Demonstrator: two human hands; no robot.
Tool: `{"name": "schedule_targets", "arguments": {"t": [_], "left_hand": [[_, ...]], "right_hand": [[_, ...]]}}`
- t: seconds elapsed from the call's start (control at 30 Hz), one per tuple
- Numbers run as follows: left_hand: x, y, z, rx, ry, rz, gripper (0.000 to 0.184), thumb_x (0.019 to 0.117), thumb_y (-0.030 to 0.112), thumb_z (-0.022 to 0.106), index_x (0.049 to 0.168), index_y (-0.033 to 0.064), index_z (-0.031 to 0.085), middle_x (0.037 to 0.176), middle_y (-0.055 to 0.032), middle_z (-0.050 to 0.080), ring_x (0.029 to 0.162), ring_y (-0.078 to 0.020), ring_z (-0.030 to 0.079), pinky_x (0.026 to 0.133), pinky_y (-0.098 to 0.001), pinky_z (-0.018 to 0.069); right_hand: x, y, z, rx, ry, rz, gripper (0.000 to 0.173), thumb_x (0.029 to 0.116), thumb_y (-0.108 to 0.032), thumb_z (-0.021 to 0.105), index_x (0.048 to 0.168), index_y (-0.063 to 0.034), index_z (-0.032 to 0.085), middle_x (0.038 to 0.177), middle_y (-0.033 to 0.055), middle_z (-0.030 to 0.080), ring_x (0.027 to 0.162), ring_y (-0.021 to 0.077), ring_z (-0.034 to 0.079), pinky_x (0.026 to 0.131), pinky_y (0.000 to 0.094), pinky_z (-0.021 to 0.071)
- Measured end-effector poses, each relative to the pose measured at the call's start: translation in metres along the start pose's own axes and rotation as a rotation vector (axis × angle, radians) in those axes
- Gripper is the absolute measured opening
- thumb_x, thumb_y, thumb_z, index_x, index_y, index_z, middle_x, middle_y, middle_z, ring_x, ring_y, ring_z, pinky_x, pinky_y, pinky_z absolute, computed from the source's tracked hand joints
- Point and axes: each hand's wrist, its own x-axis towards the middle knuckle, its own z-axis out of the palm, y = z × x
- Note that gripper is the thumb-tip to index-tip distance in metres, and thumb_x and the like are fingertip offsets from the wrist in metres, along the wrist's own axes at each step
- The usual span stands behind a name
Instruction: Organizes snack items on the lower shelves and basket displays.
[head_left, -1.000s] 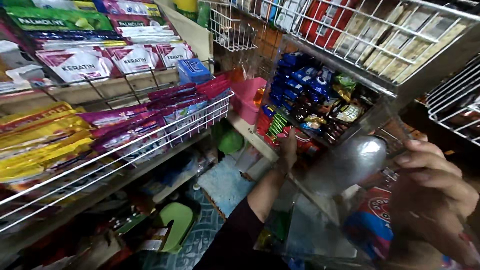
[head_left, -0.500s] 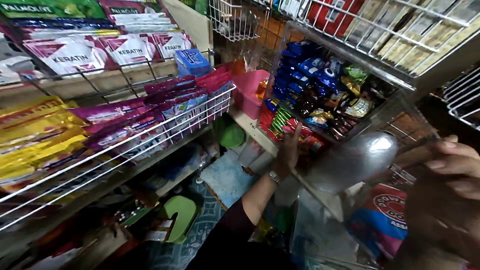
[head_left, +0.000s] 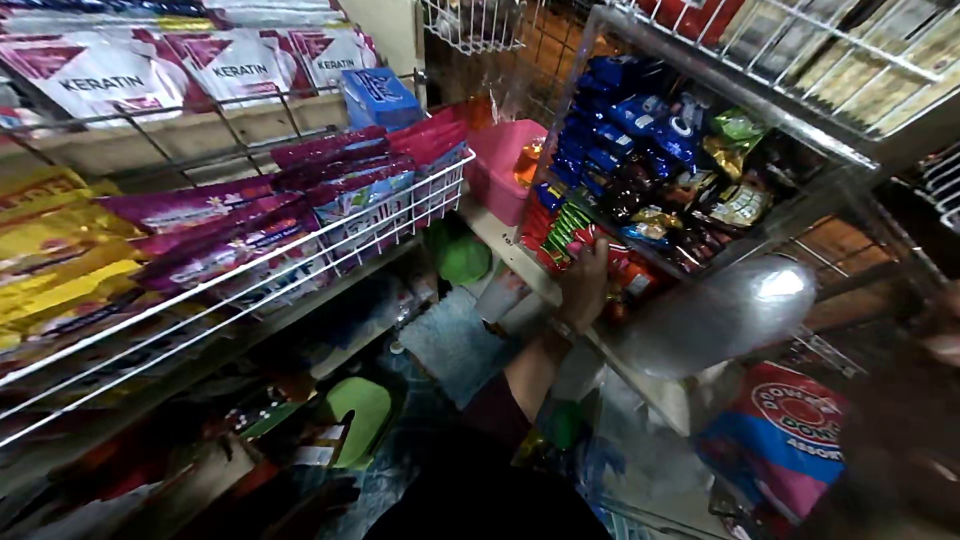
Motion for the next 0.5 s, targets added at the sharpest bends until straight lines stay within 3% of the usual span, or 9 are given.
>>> {"name": "schedule_targets", "arguments": {"t": [0.07,0.13,0.2,0.23,0.27,0.33,0.4,0.5], "left_hand": [[-0.001,-0.003,-0.005,-0.033,-0.063,0.014,0.062,0.0913,0.025,0.077,0.14,-0.0018,0.049,0.111,-0.028,0.064,0.086,-0.0416,0.07,0.069,-0.0527,0.0587],[-0.004,-0.008,-0.016,-0.082,-0.215,0.031,0.084,0.092,0.021,0.076,0.157,0.0019,0.028,0.129,-0.0301,0.058,0.101,-0.0437,0.068,0.081,-0.054,0.0586],[-0.007,-0.014,-0.027,-0.063,-0.355,0.059,0.097,0.0925,0.013,0.074,0.165,0.0131,0.009,0.136,-0.0292,0.053,0.11,-0.0443,0.064,0.087,-0.0549,0.0567],[-0.008,-0.017,-0.031,-0.015,-0.364,0.098,0.097,0.0919,0.008,0.073,0.165,0.0166,0.011,0.134,-0.0291,0.054,0.11,-0.0443,0.064,0.086,-0.0546,0.0568],[-0.008,-0.021,-0.034,0.039,-0.329,0.165,0.092,0.0906,0.004,0.072,0.164,0.0169,0.019,0.133,-0.0292,0.054,0.11,-0.0447,0.064,0.085,-0.0544,0.0573],[-0.006,-0.028,-0.034,0.154,-0.209,0.363,0.075,0.0883,-0.002,0.071,0.156,0.011,0.041,0.125,-0.0289,0.06,0.112,-0.0457,0.062,0.091,-0.053,0.055],[0.002,-0.032,-0.033,0.242,-0.118,0.554,0.065,0.0852,-0.007,0.071,0.146,0.0077,0.054,0.119,-0.0262,0.064,0.112,-0.0451,0.061,0.095,-0.053,0.0515],[0.003,-0.019,-0.052,0.411,-0.189,0.677,0.061,0.0861,-0.009,0.067,0.144,0.0017,0.053,0.141,-0.023,0.057,0.129,-0.041,0.055,0.107,-0.0534,0.0422]], "right_hand": [[-0.001,0.001,0.0,0.044,0.008,0.004,0.032,0.1003,-0.051,0.057,0.116,-0.0263,0.071,0.125,-0.0128,0.068,0.13,0.0122,0.056,0.121,0.0409,0.0328],[0.0,0.001,0.001,0.067,0.018,-0.003,0.033,0.1001,-0.052,0.057,0.115,-0.026,0.071,0.125,-0.0123,0.068,0.13,0.0128,0.056,0.12,0.0402,0.0334],[0.002,0.0,0.003,0.061,0.023,-0.005,0.035,0.1008,-0.054,0.054,0.115,-0.0261,0.071,0.124,-0.0131,0.068,0.129,0.0114,0.056,0.12,0.0386,0.0338],[0.004,-0.001,0.004,0.045,0.022,-0.005,0.034,0.1016,-0.053,0.052,0.113,-0.0269,0.071,0.123,-0.0146,0.068,0.129,0.0095,0.055,0.12,0.037,0.0341],[0.006,-0.002,0.005,0.047,0.014,-0.006,0.034,0.1017,-0.052,0.053,0.114,-0.0271,0.071,0.123,-0.0153,0.067,0.131,0.0087,0.054,0.12,0.0365,0.0331],[0.009,-0.005,0.007,0.049,0.008,-0.004,0.033,0.101,-0.052,0.055,0.116,-0.0267,0.071,0.126,-0.0159,0.066,0.133,0.0084,0.053,0.122,0.0362,0.0311],[0.011,-0.007,0.009,0.013,0.007,-0.002,0.033,0.1018,-0.052,0.054,0.117,-0.0273,0.07,0.129,-0.0176,0.065,0.135,0.0073,0.051,0.123,0.036,0.0299],[0.022,-0.013,0.018,0.009,0.029,0.002,0.027,0.1055,-0.045,0.048,0.11,-0.0281,0.069,0.121,-0.0215,0.065,0.132,0.0017,0.05,0.119,0.0279,0.0313]]}}
